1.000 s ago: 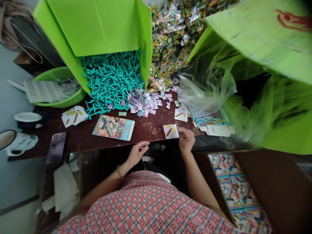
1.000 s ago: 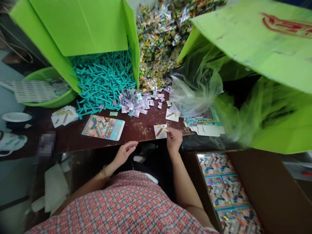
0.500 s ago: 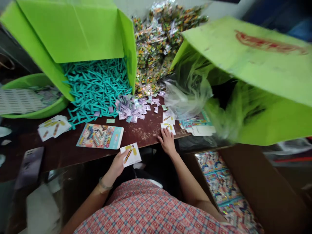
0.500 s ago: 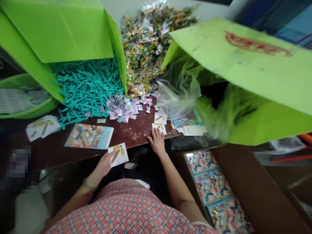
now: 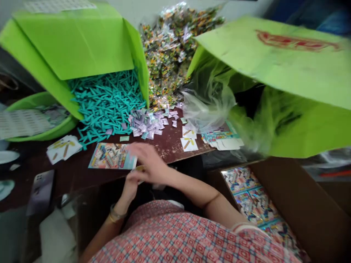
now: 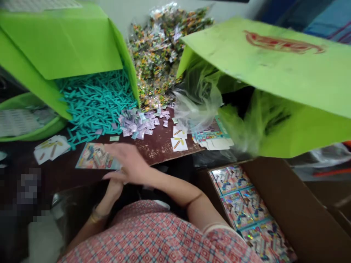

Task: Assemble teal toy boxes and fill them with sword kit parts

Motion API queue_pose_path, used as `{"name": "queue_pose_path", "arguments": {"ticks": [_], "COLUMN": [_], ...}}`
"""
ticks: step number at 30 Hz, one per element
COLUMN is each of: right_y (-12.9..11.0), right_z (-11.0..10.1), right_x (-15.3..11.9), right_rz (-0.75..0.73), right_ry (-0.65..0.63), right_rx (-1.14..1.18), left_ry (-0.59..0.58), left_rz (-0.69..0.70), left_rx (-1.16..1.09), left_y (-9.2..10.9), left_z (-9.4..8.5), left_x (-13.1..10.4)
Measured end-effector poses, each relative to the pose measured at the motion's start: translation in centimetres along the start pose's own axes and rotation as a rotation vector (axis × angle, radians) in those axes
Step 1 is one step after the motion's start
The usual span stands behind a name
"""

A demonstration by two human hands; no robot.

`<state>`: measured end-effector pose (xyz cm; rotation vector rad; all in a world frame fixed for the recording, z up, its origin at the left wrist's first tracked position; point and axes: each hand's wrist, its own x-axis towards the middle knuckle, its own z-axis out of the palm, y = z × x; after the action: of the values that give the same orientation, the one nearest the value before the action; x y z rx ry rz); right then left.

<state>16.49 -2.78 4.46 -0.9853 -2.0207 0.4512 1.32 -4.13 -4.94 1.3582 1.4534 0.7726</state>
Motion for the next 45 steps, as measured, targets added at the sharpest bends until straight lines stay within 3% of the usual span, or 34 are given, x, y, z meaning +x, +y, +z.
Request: {"name": "queue_pose_path", "arguments": {"ticks": [4, 7, 12, 17, 20, 23, 26, 29, 33, 37, 41, 45], "right_y": [7.9, 10.4, 12.1, 12.8, 12.6, 12.9, 14.9, 17.8, 19.3, 17.6, 15.6, 15.1], "right_z": [2.3, 2.8, 1.4, 0.5, 0.9, 1.6, 1.5, 0.8, 0.6, 2.2, 3.9, 4.0], "right_x": [-7.0, -10.4, -11.5, -12.1, -12.2, -11.8, -11.6, -12.1, -14.0, -16.0, -17.3, -18.2], "right_rz": [0.553, 0.771, 0.876, 0.879, 0.857, 0.806, 0.818, 0.819, 0.728, 0.576, 0.458, 0.345], "right_ry": [-0.067, 0.058, 0.218, 0.219, 0.202, 0.146, 0.265, 0.342, 0.268, 0.172, 0.015, -0.019], "right_rx": [0.219, 0.324, 0.275, 0.353, 0.517, 0.641, 0.372, -0.044, -0.385, -0.544, -0.562, -0.566], "left_ry": [-0.004, -0.106, -0.233, -0.26, -0.244, -0.185, -0.018, 0.129, 0.278, 0.437, 0.582, 0.658], "left_rz": [-0.167, -0.269, -0.332, -0.247, -0.125, 0.167, 0.419, 0.433, 0.496, 0.53, 0.37, 0.323], "left_rx": [-0.355, -0.521, -0.548, -0.441, -0.267, 0.03, 0.454, 0.715, 0.607, 0.312, 0.123, 0.084], "left_y": [-1.2, -1.5, -1.7, -2.9, -3.1, -2.2, -2.0, -3.5, -4.6, -2.9, -1.8, -1.4], "left_z": [0.1, 2.5, 6.3, 5.9, 4.6, 3.1, 0.8, -2.9, -8.8, -13.2, -15.5, -16.3], "left_x": [0.9, 2.2, 3.6, 3.4, 3.1, 2.7, 3.1, 4.1, 4.4, 3.2, 2.5, 2.6]}}
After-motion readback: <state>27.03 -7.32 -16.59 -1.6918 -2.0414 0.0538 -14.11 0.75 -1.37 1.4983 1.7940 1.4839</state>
